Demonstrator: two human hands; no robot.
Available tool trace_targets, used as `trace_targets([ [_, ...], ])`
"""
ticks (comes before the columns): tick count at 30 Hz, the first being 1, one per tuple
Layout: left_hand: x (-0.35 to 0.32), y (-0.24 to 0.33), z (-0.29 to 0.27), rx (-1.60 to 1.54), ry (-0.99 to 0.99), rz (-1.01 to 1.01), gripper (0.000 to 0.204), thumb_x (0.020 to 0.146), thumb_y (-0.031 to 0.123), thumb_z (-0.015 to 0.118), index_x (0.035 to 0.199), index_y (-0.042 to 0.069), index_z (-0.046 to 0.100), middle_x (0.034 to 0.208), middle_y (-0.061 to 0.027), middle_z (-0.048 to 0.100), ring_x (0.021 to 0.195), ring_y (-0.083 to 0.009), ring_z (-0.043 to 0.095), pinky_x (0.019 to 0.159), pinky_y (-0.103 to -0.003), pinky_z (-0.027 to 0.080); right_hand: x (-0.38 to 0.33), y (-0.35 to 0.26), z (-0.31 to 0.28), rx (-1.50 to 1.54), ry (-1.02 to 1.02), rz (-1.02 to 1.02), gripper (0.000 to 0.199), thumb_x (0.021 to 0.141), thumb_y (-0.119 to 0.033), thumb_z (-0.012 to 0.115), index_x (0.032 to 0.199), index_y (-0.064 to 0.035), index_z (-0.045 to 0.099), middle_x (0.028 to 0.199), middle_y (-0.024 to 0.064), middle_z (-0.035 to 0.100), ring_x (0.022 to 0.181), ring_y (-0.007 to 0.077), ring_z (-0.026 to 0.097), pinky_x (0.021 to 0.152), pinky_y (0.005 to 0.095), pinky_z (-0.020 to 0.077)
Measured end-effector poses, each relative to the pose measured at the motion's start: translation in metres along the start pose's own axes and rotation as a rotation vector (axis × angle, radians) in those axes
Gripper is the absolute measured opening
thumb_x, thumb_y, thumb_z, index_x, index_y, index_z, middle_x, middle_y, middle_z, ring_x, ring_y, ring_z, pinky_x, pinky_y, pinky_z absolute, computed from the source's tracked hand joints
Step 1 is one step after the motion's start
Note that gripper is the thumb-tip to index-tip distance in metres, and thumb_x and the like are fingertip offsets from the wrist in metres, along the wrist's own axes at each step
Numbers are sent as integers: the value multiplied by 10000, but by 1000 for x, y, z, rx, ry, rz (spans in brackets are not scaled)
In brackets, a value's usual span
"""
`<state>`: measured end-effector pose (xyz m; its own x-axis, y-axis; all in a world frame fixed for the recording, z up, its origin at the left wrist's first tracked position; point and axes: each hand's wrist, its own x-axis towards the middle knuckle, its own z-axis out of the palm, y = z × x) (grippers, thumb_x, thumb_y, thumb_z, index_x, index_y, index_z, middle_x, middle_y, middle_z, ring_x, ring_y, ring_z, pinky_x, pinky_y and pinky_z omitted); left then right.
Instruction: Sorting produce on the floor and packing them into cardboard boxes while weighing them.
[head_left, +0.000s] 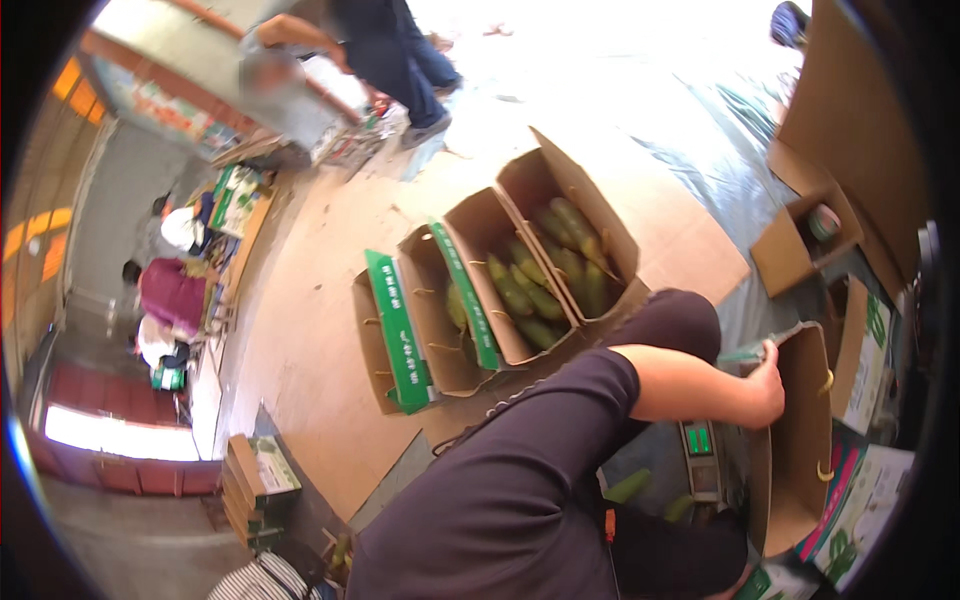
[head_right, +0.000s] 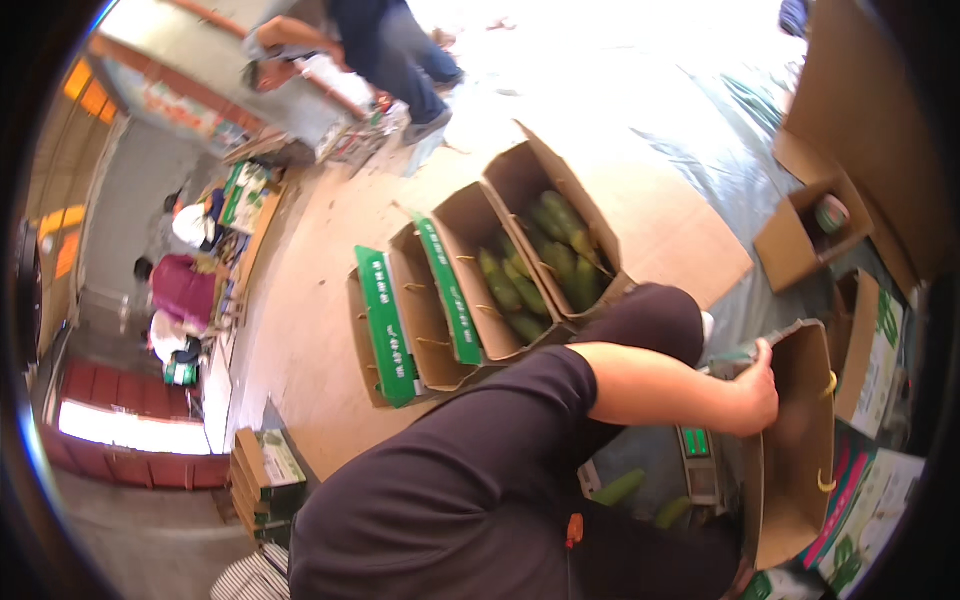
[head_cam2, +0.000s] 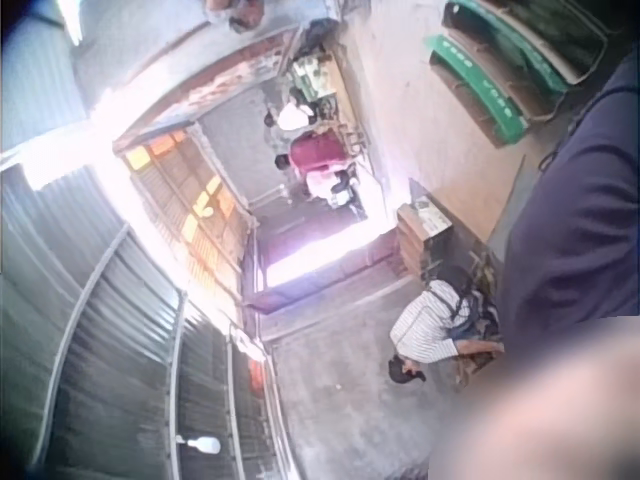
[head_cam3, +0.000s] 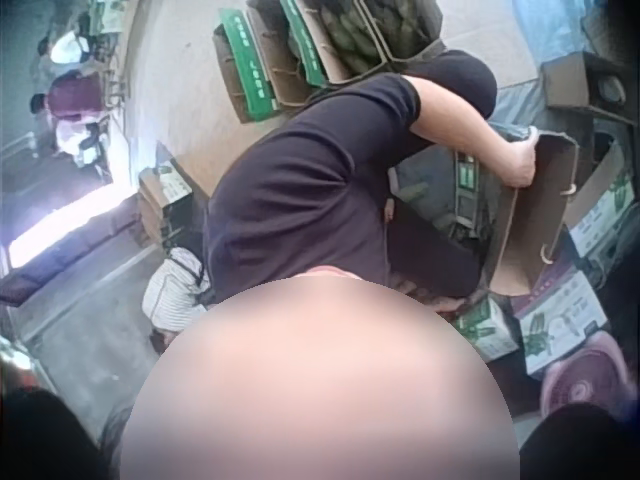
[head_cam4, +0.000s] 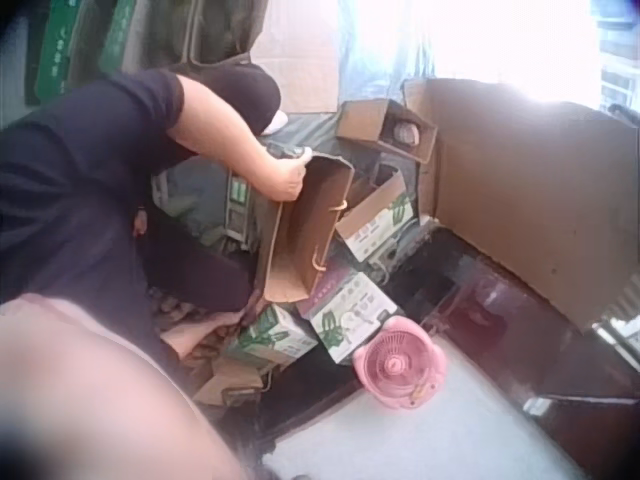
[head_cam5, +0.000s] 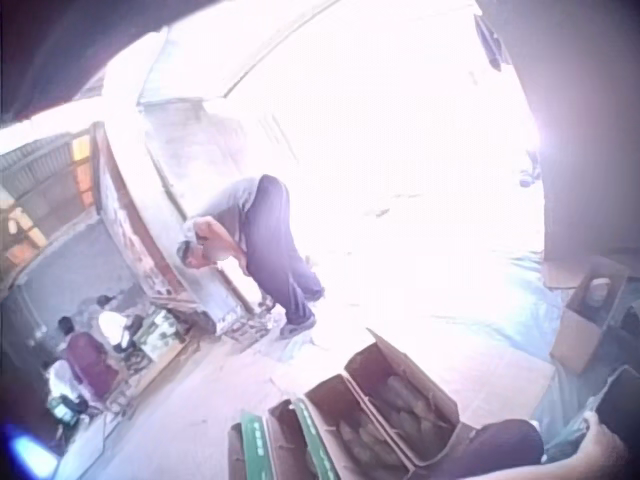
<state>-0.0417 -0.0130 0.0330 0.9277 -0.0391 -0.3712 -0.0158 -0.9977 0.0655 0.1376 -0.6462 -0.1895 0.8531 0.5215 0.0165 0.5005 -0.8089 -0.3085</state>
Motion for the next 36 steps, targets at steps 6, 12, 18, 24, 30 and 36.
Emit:
trace_targets([
  [6,18,27,0,105,-41,-56,393,831,308,601,1164,103,643,1231,-93,595,1166,-334,518,894,-778,266,84,-172,161,363,-253,-292,365,948,-210,486,1260,-19,497,1289,103,526,1108,233,557,872,352,471],
  [12,8,20,-2,107,-31,-46,418,840,334,572,1157,69,638,1226,-126,591,1134,-372,530,895,-789,237,85,-287,242,557,-479,-458,341,924,-201,513,1221,-34,516,1248,103,540,1099,243,556,864,366,473],
  [18,7,26,-6,116,-70,-22,408,835,333,579,1155,89,645,1229,-109,595,1138,-355,532,889,-788,254,41,-409,278,743,-648,-472,318,899,-192,540,1183,-49,534,1206,104,554,1091,253,556,856,379,475],
  [24,-11,0,-30,120,-223,-23,345,836,330,611,1131,163,671,1182,-83,633,1113,-336,567,876,-747,304,-25,-402,252,820,-556,-80,296,874,-182,567,1145,-63,553,1165,105,569,1083,262,555,848,393,477],
  [30,19,-21,4,34,-10,57,214,779,115,609,973,125,702,888,-105,671,887,-314,640,762,-415,512,-167,-289,189,811,-155,622,276,849,-173,594,1107,-78,572,1123,106,583,1074,272,554,839,406,479],
  [36,21,12,-10,-119,24,132,229,796,117,567,986,74,689,914,-185,635,907,-375,591,811,-447,459,-238,-283,188,933,167,919,259,828,-165,616,1075,-90,588,1089,106,595,1067,280,553,833,417,481],
])
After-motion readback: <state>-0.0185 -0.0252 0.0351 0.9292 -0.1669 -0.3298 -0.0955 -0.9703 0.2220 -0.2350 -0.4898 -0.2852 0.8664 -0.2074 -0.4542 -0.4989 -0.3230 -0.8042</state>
